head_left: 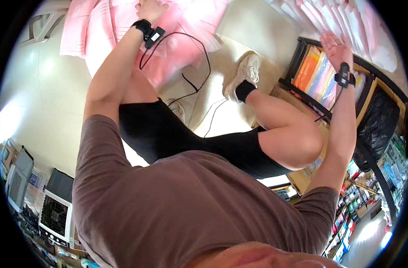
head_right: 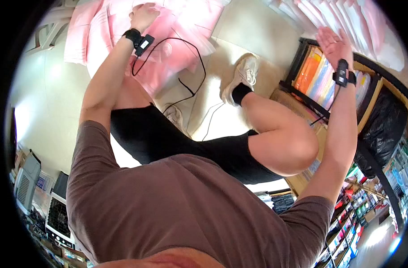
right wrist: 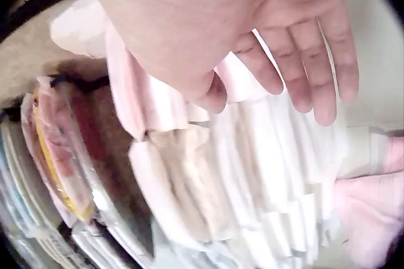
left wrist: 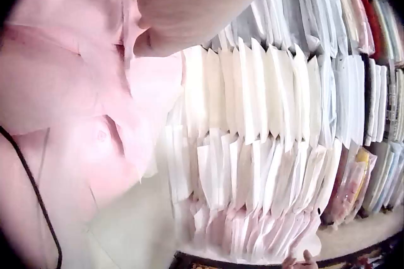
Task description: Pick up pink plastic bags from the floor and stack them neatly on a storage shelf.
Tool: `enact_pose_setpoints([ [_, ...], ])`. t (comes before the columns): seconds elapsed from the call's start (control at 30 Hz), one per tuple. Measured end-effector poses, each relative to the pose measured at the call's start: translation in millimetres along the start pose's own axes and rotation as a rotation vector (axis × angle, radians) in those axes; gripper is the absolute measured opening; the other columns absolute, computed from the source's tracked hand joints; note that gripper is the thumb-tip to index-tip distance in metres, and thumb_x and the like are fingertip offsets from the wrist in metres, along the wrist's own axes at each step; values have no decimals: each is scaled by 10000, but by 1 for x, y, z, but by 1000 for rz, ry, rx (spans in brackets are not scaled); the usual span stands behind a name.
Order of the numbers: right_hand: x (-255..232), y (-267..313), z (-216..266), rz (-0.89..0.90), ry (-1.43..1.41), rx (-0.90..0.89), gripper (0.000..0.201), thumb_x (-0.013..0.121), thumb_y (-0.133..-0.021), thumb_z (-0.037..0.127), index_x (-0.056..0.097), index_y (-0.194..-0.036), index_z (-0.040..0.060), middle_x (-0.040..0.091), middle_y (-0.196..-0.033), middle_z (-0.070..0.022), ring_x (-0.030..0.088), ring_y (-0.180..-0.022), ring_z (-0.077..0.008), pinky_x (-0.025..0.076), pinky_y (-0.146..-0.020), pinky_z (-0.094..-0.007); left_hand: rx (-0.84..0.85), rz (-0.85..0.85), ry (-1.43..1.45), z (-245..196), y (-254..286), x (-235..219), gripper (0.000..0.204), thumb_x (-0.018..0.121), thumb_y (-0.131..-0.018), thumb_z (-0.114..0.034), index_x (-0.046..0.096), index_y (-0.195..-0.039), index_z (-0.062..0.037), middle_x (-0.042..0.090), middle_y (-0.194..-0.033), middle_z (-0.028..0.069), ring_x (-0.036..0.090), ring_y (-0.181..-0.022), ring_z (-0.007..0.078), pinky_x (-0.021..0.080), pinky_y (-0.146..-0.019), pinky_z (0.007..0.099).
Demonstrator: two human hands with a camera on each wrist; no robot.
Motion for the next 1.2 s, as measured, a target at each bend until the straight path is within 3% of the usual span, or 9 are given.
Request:
enact_pose_setpoints([
  [0.2, 30, -27, -67, 207, 96, 226, 510, 517, -1037, 401, 530, -1278, -48, 639, -1256, -211, 631, -1188, -335, 499, -1056, -475, -305, 157, 267, -13, 3, -15, 705, 765, -727, -485, 571, -1374, -287, 334, -1486, 186, 328, -1341, 473, 377, -1055, 578],
  [0.47, 11, -20, -81, 197, 191, 229, 532, 549, -1018, 435, 523, -1273, -31, 638, -1242, -201, 633, -1170, -328, 520, -1031, -463, -358, 47, 307, -21, 5, -26, 774, 779, -746, -522, 545, -1370, -128, 462, -1386, 224, 345, -1333, 445, 365, -1090, 520],
  [0.57, -9, -35, -97, 176, 142, 249, 553, 571, -1002, 447, 507, -1283, -26, 634, -1247, -199, 629, -1171, -330, 519, -1028, -469, -572, -90, 522, 11, -17, 7, 731, 767, -795, -524, 622, -1148, 100, 649, -1144, 252, 596, -1057, 381, 513, -912, 437],
  [0.63, -8, -35, -105, 163, 194, 268, 563, 583, -992, 459, 498, -1285, -14, 618, -1272, -199, 619, -1185, -333, 517, -1027, -472, -809, 87, 1012, 7, -14, -13, 725, 726, -834, -559, 671, -1017, 140, 705, -1027, 235, 696, -820, 325, 566, -789, 401],
  [0.67, -7, -35, -107, 170, 202, 264, 556, 584, -992, 456, 503, -1279, -13, 618, -1269, -199, 618, -1184, -333, 520, -1024, -474, -916, -75, 1253, 21, -30, 17, 690, 728, -859, -524, 661, -1063, 131, 720, -874, 191, 662, -583, 288, 562, -604, 386],
  [0.77, 1, -30, -101, 172, 198, 249, 527, 594, -991, 446, 527, -1244, -11, 634, -1236, -195, 634, -1152, -334, 530, -1007, -481, -1092, 4, 1267, 24, -38, 10, 486, 717, -877, -409, 683, -964, 68, 707, -795, 165, 674, -604, 271, 536, -544, 401],
  [0.97, -1, -26, -83, 222, 165, 196, 497, 601, -986, 446, 547, -1199, 1, 648, -1208, -189, 650, -1122, -333, 537, -992, -486, -841, 215, 1437, 35, -41, 27, 232, 489, -872, -163, 652, -872, 2, 647, -699, 121, 626, -528, 238, 490, -447, 384],
  [1.1, -14, -19, -64, 161, 139, 160, 480, 587, -995, 440, 554, -1192, 3, 654, -1190, -199, 650, -1120, -334, 541, -979, -489, -801, 110, 1493, 49, -42, 41, 250, 502, -925, -115, 631, -994, 87, 729, -955, 217, 719, -752, 277, 608, -616, 340],
  [1.2, -40, -22, -49, 61, 121, 85, 500, 539, -1021, 448, 549, -1219, -11, 651, -1182, -214, 648, -1118, -341, 547, -974, -470, -650, 293, 1710, 108, -93, 118, 449, 541, -978, -373, 616, -1033, 66, 710, -911, 237, 703, -748, 359, 623, -706, 453],
])
Point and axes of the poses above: each hand's wrist, its own y-axis away from the middle knuckle, its own x-axis out of the palm, z = x × y, the point moved 4 cm from there along -y, towards the middle knuckle
